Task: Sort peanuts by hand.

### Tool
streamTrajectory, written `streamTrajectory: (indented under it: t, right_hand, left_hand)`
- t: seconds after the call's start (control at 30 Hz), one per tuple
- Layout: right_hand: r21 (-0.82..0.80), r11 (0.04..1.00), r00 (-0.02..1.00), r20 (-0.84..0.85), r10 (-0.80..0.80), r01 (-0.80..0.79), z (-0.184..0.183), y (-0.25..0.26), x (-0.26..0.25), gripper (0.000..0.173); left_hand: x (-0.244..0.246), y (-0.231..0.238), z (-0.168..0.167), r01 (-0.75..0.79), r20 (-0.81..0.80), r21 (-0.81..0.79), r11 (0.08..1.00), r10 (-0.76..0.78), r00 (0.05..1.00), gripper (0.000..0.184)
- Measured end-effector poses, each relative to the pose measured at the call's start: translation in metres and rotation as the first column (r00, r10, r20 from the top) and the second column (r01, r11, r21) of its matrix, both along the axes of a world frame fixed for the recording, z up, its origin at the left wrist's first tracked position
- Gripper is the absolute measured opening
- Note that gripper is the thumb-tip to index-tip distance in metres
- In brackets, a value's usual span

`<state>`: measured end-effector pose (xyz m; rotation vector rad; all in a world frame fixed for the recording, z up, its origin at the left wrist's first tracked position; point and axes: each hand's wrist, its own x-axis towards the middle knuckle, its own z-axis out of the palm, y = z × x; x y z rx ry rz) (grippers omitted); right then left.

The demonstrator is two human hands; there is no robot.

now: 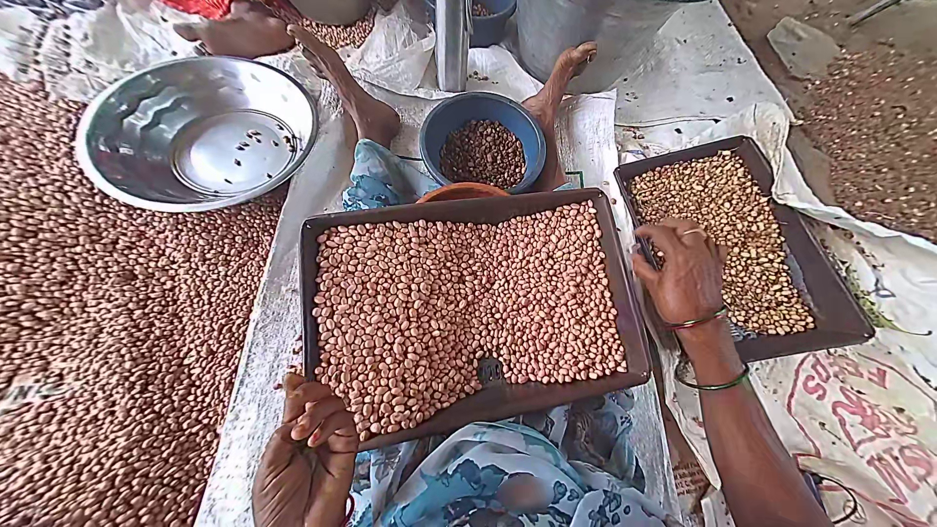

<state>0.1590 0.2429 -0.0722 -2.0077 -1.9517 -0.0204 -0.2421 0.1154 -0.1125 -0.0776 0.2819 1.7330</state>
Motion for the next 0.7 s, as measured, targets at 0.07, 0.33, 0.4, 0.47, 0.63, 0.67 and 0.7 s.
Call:
streamTrajectory:
  t: [0.07, 0.33, 0.4, 0.47, 0.63, 0.67, 0.7]
  right_hand:
    - [-0.034, 0.998, 0.999, -0.009, -0.053, 0.053, 0.018, -0.01, 0.023, 0.039]
    - [-0.297, 0.671, 0.732, -0.335, 0.593, -0.68, -0.043, -0.067, -0.03, 0.012]
    - [-0.361, 0.699, 0.785, -0.232, 0.574, -0.617, -0.045, -0.061, -0.033, 0.013]
    - [-0.33, 0.822, 0.88, -0.064, 0.471, -0.464, -0.037, -0.047, -0.028, 0.023]
    - [-0.152, 0.741, 0.756, -0.118, 0.644, -0.654, -0.027, -0.026, -0.059, 0.017]
    - [-0.157, 0.641, 0.66, -0.193, 0.726, -0.751, -0.032, -0.026, -0.077, 0.018]
    - [-0.207, 0.517, 0.556, -0.286, 0.78, -0.831, -0.038, -0.026, -0.095, 0.02]
  left_hand:
    - [-0.002, 0.0, -0.001, -0.02, -0.001, -0.016, 1.0, 0.02, 1.0, 0.023]
    - [0.005, 0.0, -0.004, -0.006, -0.05, 0.01, 1.0, 0.007, 0.999, 0.02]
    - [0.005, -0.001, -0.001, 0.002, -0.057, 0.027, 1.0, 0.0, 0.998, 0.019]
    - [0.004, -0.003, 0.002, -0.002, -0.058, 0.026, 1.0, 0.003, 0.998, 0.02]
    - [-0.002, -0.01, -0.003, -0.022, -0.018, 0.042, 0.999, 0.023, 1.0, 0.016]
    - [-0.001, -0.011, -0.004, -0.023, -0.019, 0.042, 0.999, 0.024, 1.0, 0.016]
    - [0.001, -0.011, -0.005, -0.023, -0.017, 0.043, 0.999, 0.024, 1.0, 0.017]
